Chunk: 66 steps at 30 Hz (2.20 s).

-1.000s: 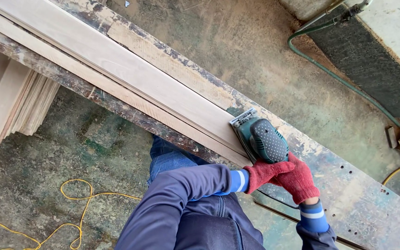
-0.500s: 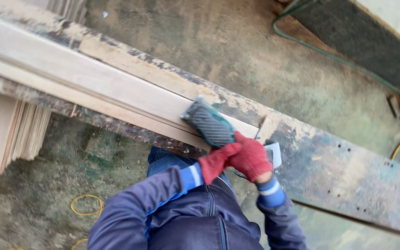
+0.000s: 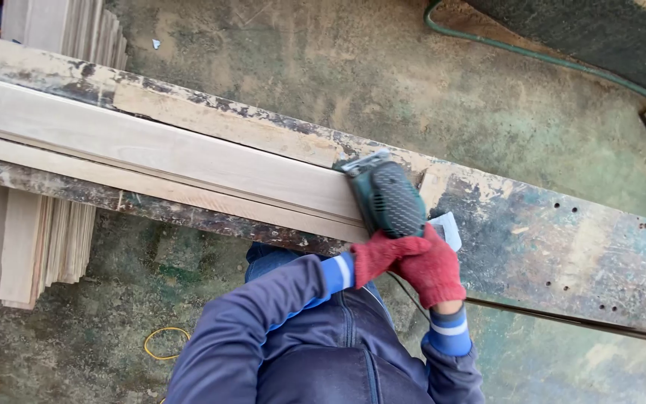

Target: Sanding a wooden board using an electric palm sander and manual sandpaper block.

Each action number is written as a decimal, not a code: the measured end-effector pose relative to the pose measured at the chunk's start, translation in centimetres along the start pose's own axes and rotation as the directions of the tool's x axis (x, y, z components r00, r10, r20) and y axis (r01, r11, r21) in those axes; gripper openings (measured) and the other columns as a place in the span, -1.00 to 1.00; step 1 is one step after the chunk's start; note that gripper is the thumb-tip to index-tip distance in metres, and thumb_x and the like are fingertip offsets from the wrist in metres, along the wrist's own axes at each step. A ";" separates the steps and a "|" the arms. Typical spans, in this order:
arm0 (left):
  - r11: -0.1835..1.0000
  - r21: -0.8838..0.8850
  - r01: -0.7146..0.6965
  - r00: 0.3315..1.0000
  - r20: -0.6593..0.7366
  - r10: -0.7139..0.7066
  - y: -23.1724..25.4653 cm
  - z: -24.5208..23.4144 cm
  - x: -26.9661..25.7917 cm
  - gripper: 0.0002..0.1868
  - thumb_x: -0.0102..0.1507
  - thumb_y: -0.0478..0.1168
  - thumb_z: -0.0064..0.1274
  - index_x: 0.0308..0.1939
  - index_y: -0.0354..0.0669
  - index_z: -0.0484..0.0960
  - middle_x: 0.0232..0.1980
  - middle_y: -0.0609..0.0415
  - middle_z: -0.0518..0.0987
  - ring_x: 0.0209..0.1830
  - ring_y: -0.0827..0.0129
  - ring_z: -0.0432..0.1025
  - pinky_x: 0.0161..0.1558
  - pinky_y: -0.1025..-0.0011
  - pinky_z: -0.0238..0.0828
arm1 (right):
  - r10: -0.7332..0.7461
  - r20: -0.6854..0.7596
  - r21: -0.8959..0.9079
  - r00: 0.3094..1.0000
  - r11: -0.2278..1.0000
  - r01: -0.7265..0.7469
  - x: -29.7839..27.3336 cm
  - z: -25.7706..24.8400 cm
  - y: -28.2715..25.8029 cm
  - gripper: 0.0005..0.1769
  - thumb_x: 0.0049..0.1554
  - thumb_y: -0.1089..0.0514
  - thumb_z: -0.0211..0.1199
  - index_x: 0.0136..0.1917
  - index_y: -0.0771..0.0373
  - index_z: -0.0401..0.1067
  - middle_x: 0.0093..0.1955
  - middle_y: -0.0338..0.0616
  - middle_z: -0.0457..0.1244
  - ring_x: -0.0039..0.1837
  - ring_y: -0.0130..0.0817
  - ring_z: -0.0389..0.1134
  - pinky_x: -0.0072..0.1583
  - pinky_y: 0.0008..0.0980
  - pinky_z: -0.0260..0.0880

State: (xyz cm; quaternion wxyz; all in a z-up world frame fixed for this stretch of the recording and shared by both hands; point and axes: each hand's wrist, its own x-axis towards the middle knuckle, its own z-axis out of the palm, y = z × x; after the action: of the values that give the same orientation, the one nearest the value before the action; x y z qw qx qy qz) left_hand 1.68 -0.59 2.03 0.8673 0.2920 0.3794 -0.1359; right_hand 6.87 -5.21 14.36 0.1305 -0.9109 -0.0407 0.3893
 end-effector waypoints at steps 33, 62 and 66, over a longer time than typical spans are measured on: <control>0.868 0.494 0.043 0.990 0.094 -0.102 18.9 -17.1 -14.9 0.01 -0.01 -0.06 0.37 0.40 -0.58 0.34 0.43 -0.50 0.35 0.50 -0.23 0.22 0.50 0.05 0.21 | 0.133 -0.148 0.031 0.980 0.991 -0.130 -3.8 15.9 -17.3 -0.43 0.05 -0.26 0.11 0.10 0.21 0.46 0.03 0.22 0.41 0.24 0.25 0.40 0.26 0.15 0.42; 0.941 -0.339 -0.001 0.996 -0.081 -0.029 17.5 -40.7 -7.4 -0.39 0.25 0.05 0.32 0.29 -0.12 0.58 0.15 -0.08 0.65 -0.02 0.24 0.63 -0.02 0.38 0.63 | -0.038 -0.064 -0.191 0.997 0.981 0.026 0.0 24.6 -32.3 -0.40 0.06 -0.39 -0.26 0.19 -0.25 0.38 -0.08 -0.08 0.42 0.14 0.06 0.47 0.11 0.00 0.50; 0.948 -0.318 0.015 0.998 -0.055 -0.034 16.8 -33.9 -8.3 -0.37 0.20 0.05 0.40 0.26 -0.14 0.60 0.12 -0.09 0.66 -0.03 0.25 0.64 -0.02 0.38 0.62 | -0.067 -0.041 -0.227 0.997 0.972 0.056 0.7 23.0 -27.7 -0.40 0.06 -0.42 -0.27 0.20 -0.30 0.38 -0.08 -0.12 0.43 0.14 0.03 0.47 0.10 -0.02 0.50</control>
State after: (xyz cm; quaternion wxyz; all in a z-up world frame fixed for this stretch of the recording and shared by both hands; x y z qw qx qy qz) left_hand -15.85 33.52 -3.46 0.8895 0.1480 0.4256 -0.0751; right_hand -8.40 26.29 6.11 0.0391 -0.9272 -0.1095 0.3560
